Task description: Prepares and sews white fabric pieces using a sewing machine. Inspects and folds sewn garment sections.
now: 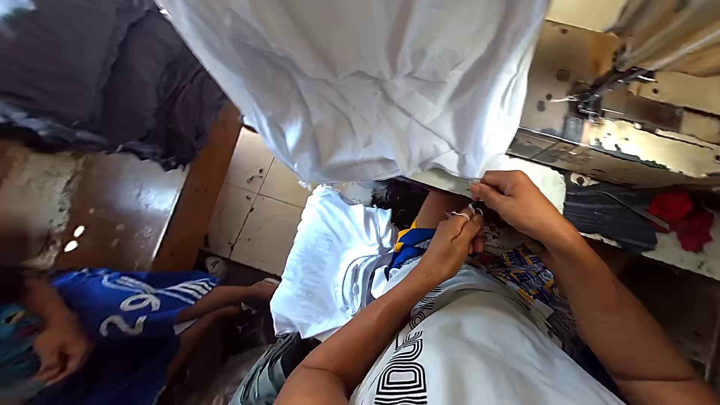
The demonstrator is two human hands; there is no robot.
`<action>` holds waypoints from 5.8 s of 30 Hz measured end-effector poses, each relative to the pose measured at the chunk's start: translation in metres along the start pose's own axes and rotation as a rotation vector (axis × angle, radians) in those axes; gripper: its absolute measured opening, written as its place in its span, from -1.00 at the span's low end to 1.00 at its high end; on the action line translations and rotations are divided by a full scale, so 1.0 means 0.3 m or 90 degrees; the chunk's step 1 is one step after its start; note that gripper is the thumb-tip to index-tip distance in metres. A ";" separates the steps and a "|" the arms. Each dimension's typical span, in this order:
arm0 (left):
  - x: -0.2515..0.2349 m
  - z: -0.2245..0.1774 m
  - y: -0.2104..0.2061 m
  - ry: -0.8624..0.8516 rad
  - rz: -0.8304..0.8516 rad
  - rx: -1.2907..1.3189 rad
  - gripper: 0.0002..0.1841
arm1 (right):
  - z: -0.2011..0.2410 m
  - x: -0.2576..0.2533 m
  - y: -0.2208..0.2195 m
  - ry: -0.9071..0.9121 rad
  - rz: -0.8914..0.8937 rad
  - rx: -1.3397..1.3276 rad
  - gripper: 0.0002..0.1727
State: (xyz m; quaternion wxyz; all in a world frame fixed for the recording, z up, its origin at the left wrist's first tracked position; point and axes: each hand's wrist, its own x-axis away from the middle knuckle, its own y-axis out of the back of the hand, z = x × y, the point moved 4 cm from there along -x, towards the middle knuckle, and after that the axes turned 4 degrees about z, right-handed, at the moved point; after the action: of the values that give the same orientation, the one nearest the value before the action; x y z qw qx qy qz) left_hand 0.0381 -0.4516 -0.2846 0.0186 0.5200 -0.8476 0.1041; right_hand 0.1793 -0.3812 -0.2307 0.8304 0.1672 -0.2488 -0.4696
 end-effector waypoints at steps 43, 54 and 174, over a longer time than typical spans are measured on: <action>0.361 0.243 0.834 0.033 -0.674 -0.195 -0.46 | 0.289 -0.470 -0.654 0.145 0.182 0.162 -0.64; 0.345 0.287 0.852 -0.078 -0.607 -0.194 -0.69 | 0.301 -0.551 -0.745 0.134 0.212 0.199 -0.60; 0.267 0.326 0.653 -0.071 -0.509 -0.119 -0.67 | 0.174 -0.472 -0.698 0.160 0.078 0.147 -0.67</action>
State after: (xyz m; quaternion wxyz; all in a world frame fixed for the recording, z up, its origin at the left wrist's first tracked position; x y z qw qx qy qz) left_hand -0.1647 -0.4552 -0.3998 0.0587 0.8093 -0.5842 -0.0174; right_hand -0.0580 -0.3665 -0.3313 0.8574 0.3032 -0.2052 -0.3617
